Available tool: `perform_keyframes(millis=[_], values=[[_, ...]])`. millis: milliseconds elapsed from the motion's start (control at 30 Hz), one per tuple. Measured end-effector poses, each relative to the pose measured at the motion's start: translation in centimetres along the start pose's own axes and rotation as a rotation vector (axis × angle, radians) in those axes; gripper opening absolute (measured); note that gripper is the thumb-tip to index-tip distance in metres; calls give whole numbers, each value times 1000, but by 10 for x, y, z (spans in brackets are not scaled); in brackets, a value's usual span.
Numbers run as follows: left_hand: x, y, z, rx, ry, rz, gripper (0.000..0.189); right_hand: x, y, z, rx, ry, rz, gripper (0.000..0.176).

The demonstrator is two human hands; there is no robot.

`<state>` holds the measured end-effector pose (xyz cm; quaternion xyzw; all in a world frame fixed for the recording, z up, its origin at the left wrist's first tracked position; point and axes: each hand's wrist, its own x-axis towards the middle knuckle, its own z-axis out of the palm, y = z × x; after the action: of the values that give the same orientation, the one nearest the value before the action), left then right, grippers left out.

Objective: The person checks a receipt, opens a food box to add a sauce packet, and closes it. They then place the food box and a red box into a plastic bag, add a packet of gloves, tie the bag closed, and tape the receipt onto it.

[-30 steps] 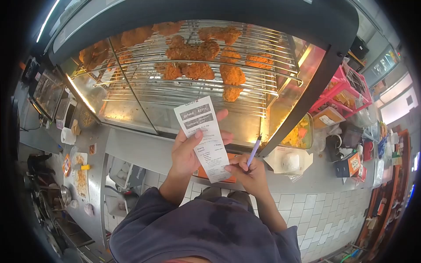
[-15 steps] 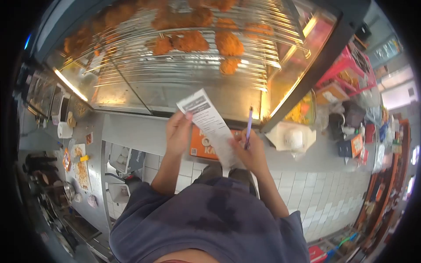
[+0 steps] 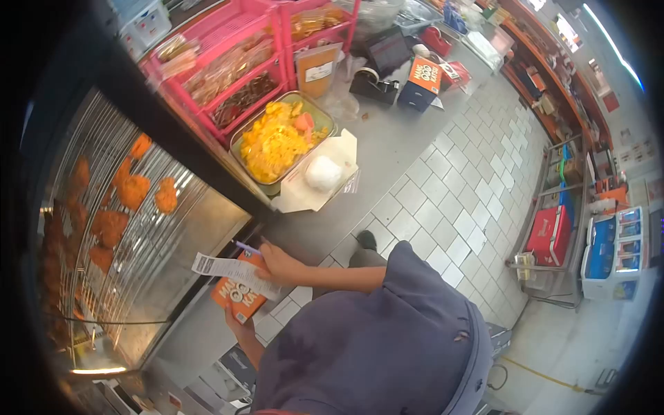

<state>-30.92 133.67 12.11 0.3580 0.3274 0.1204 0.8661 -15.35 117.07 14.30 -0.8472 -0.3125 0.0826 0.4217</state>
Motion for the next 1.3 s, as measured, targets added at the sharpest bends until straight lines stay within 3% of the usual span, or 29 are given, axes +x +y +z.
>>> perform_keyframes(millis=[33,100,167,233,367,433,533,633,733,767,833,900,933,1033,1100,1133,1167,1200,1267,1300], values=[[-7,-2,8,24,49,-6,56,-1,1,-5,8,14,2,50],[-16,-13,20,57,94,5,57,-5,6,-21,398,-308,362,54],[-25,-23,31,10,137,8,60,-14,9,-39,372,-333,350,56],[-39,-35,47,30,167,-1,59,-25,20,-61,410,-492,371,57],[-66,-81,96,-7,252,-15,57,-52,53,-109,401,-478,308,60],[-85,-102,134,-3,253,35,57,-60,65,-148,368,-387,163,64],[-102,-128,206,-16,240,59,56,-54,89,-238,508,-565,307,69],[-91,-172,256,-28,-17,8,51,-52,126,-322,385,-403,276,61],[-56,-223,345,-134,-121,-57,50,-38,175,-400,233,-365,438,53],[-37,-240,365,-160,-166,-83,51,-37,201,-413,262,-272,364,50],[-5,-256,410,-49,-175,-126,55,-24,258,-424,297,-204,251,47],[33,-266,432,-67,-218,-79,60,-4,298,-429,431,-174,423,43],[48,-270,440,-71,-275,-71,66,6,311,-428,428,-187,415,43],[68,-270,454,71,-157,-153,76,20,338,-421,600,-154,467,37],[88,-281,437,139,-170,-100,80,32,343,-423,154,-96,387,28],[84,-273,446,300,-86,26,79,39,321,-425,192,111,242,21],[75,-265,452,466,9,143,78,45,318,-432,176,90,251,21],[71,-257,458,451,23,135,78,56,318,-437,101,127,228,19],[67,-240,472,1064,26,444,70,90,329,-445,21,175,154,16],[64,-233,482,1068,48,430,70,111,331,-449,-41,74,159,16]])
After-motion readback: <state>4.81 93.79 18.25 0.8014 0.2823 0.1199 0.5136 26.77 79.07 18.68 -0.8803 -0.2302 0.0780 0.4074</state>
